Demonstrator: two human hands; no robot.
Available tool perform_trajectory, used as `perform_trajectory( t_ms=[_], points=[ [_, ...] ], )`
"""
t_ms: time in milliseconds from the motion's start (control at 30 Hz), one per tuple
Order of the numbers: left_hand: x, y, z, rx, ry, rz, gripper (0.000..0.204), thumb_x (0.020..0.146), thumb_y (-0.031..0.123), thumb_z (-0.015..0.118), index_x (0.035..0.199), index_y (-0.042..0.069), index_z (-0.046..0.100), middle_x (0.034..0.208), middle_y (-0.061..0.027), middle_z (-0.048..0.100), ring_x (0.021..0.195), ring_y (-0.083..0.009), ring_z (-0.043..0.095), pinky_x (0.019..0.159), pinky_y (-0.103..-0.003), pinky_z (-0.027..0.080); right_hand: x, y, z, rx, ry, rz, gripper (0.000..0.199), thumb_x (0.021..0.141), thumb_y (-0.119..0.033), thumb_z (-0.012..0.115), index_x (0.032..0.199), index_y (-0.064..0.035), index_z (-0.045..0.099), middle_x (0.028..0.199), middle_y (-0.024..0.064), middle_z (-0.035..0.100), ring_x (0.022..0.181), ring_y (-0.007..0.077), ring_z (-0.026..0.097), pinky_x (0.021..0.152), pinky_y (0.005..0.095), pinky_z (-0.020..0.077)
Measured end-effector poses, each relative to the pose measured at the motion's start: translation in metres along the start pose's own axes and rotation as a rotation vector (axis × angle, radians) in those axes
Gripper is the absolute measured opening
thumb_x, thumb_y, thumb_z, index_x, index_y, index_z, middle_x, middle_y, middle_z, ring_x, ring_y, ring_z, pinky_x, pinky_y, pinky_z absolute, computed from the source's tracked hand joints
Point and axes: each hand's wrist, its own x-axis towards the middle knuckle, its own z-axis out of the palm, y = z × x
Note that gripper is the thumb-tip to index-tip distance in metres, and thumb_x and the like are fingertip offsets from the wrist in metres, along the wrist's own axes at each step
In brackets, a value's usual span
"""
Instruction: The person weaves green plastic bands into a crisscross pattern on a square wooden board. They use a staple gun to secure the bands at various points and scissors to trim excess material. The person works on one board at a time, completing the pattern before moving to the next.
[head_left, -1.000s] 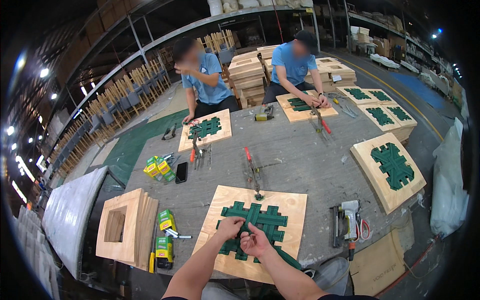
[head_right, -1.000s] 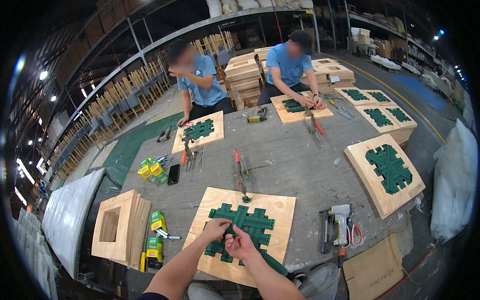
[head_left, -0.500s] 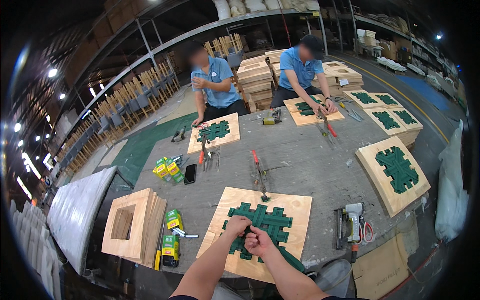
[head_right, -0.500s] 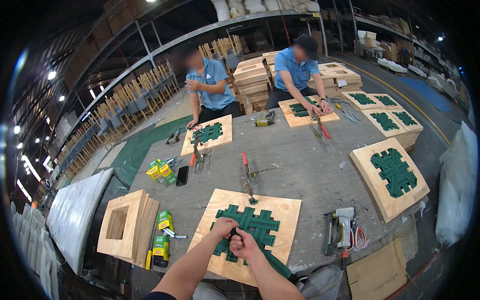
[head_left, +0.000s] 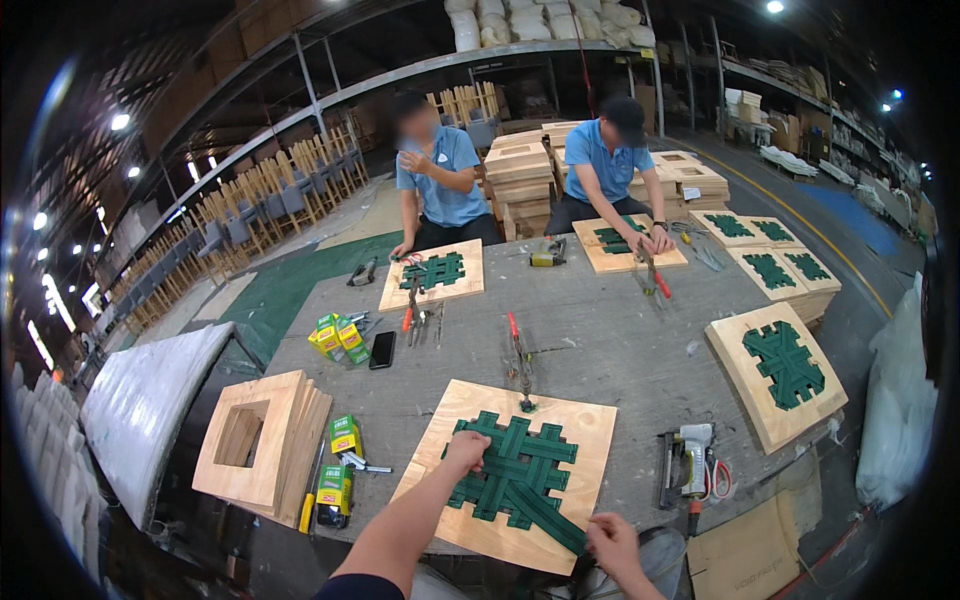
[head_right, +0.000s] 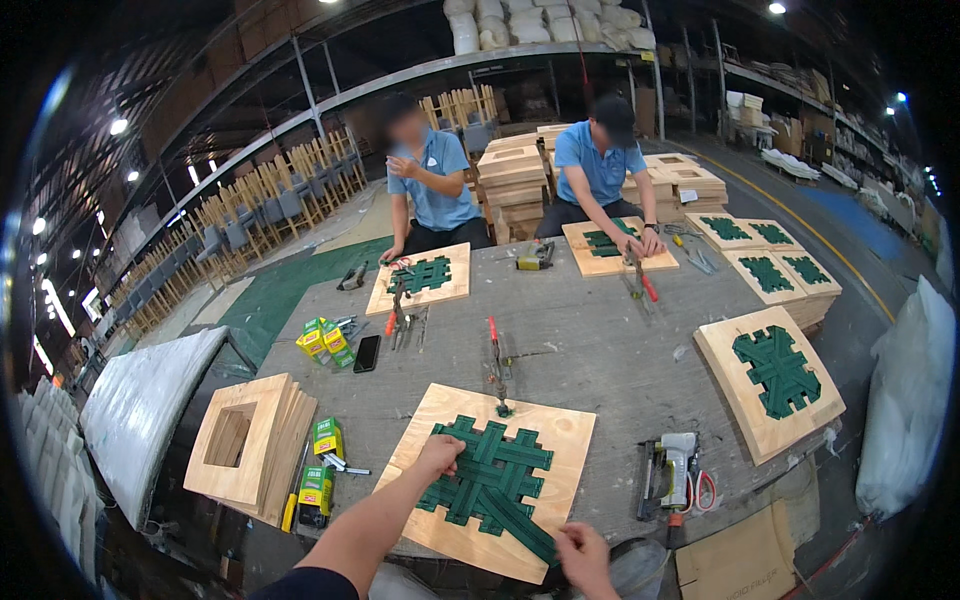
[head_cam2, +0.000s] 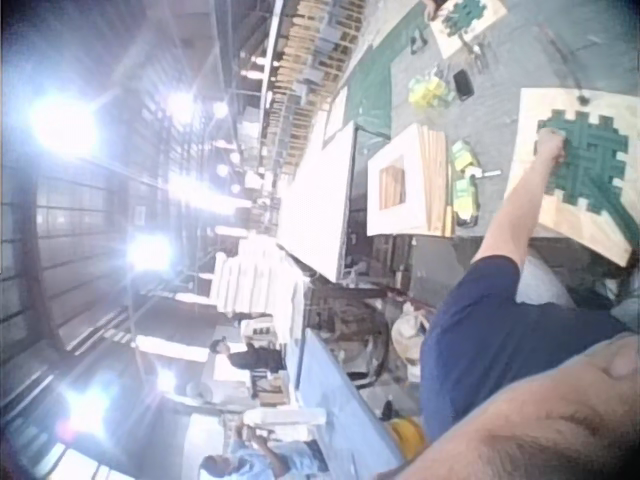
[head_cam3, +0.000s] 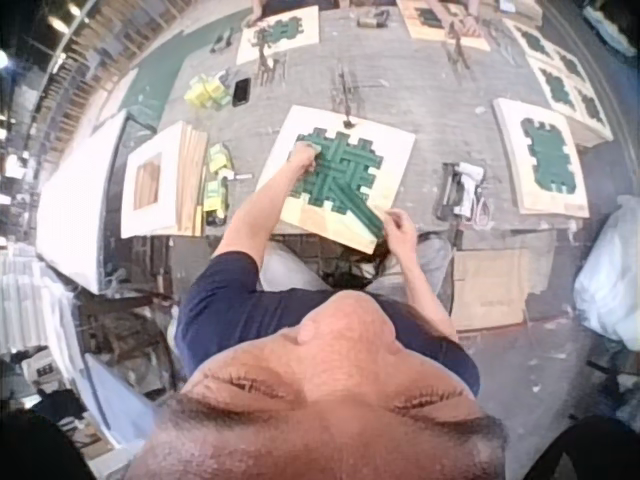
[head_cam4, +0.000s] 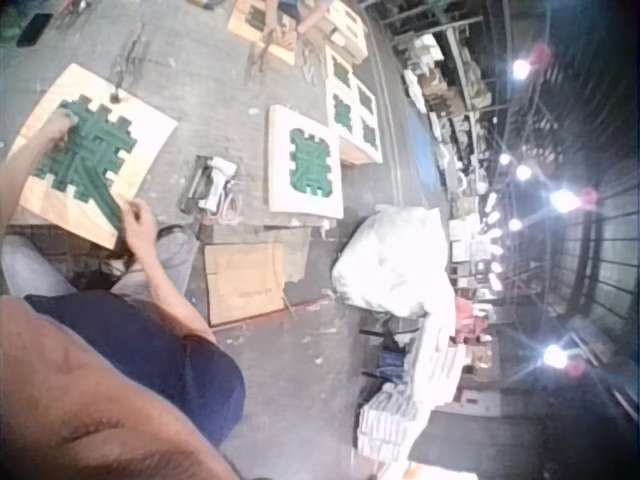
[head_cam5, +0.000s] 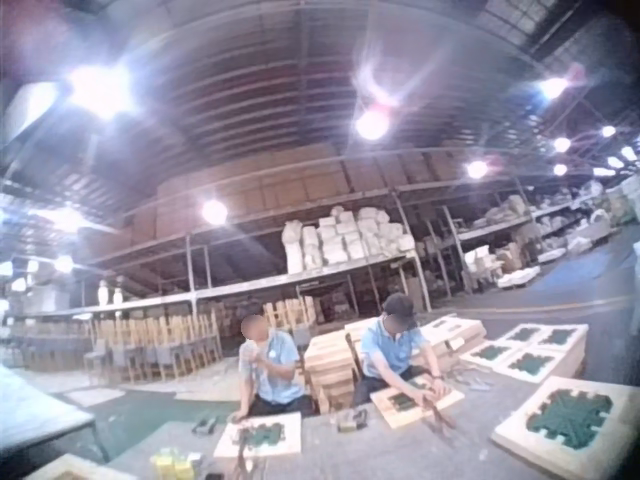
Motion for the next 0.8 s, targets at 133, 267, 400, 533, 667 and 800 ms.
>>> perform_trajectory(
  t_ms=[133, 267, 400, 533, 667, 800],
  points=[
    [0.014, 0.021, -0.031, 0.513, 0.301, 0.359, 0.031, 0.097, 0.028, 0.065, 0.103, -0.002, 0.072, 0.091, -0.0218, 0.075, 0.087, -0.0374, 0.073, 0.079, -0.048, 0.059, -0.014, 0.019, -0.058, -0.574, -0.001, -0.007, 0.036, 0.095, -0.026, 0.072, 0.115, 0.0045, 0.068, 0.089, 0.0116, 0.072, 0.076, 0.0188, 0.068, 0.071, 0.0326, 0.0570],
    [0.016, 0.052, -0.028, 0.269, 0.299, 0.298, 0.034, 0.100, 0.027, 0.057, 0.114, 0.000, 0.071, 0.111, -0.0245, 0.072, 0.107, -0.0402, 0.069, 0.093, -0.048, 0.053, -0.011, 0.042, -0.052, -0.499, -0.124, 0.171, 0.049, 0.095, -0.036, 0.071, 0.115, 0.0092, 0.067, 0.098, 0.0142, 0.073, 0.085, 0.0247, 0.069, 0.084, 0.0354, 0.0565],
    [-0.001, 0.037, -0.024, -0.026, 0.150, 0.219, 0.039, 0.104, 0.027, 0.055, 0.135, 0.005, 0.062, 0.128, -0.0191, 0.068, 0.121, -0.0323, 0.064, 0.103, -0.042, 0.049, -0.004, 0.062, -0.019, -0.006, -0.238, 0.461, 0.039, 0.097, -0.036, 0.073, 0.108, 0.0012, 0.071, 0.097, 0.0096, 0.071, 0.085, 0.0223, 0.067, 0.080, 0.0362, 0.0535],
    [-0.028, 0.028, -0.017, -0.243, -0.105, 0.243, 0.059, 0.101, 0.022, 0.064, 0.155, 0.013, 0.045, 0.143, -0.0178, 0.060, 0.135, -0.0281, 0.054, 0.112, -0.041, 0.042, -0.005, 0.066, -0.032, 0.057, -0.212, 0.382, 0.026, 0.096, -0.026, 0.077, 0.091, -0.0022, 0.070, 0.080, 0.0002, 0.065, 0.072, 0.0114, 0.057, 0.067, 0.0277, 0.0440],
    [-0.040, 0.020, -0.020, -0.210, -0.245, 0.339, 0.083, 0.091, 0.008, 0.075, 0.162, 0.015, 0.034, 0.145, -0.0200, 0.058, 0.137, -0.0282, 0.052, 0.112, -0.042, 0.043, -0.019, 0.060, -0.028, 0.051, -0.236, 0.210, 0.023, 0.095, -0.019, 0.077, 0.084, -0.0030, 0.066, 0.075, -0.0024, 0.063, 0.065, 0.0062, 0.050, 0.058, 0.0249, 0.0375],
    [-0.030, 0.002, -0.029, 0.023, -0.136, 0.413, 0.083, 0.082, -0.005, 0.072, 0.156, 0.018, 0.045, 0.143, -0.0177, 0.059, 0.129, -0.0282, 0.059, 0.103, -0.039, 0.050, -0.029, 0.046, -0.021, 0.103, -0.322, 0.198, 0.014, 0.099, -0.012, 0.071, 0.092, 0.0004, 0.068, 0.082, -0.0014, 0.069, 0.071, 0.0044, 0.058, 0.064, 0.0227, 0.0462]
  ],
)
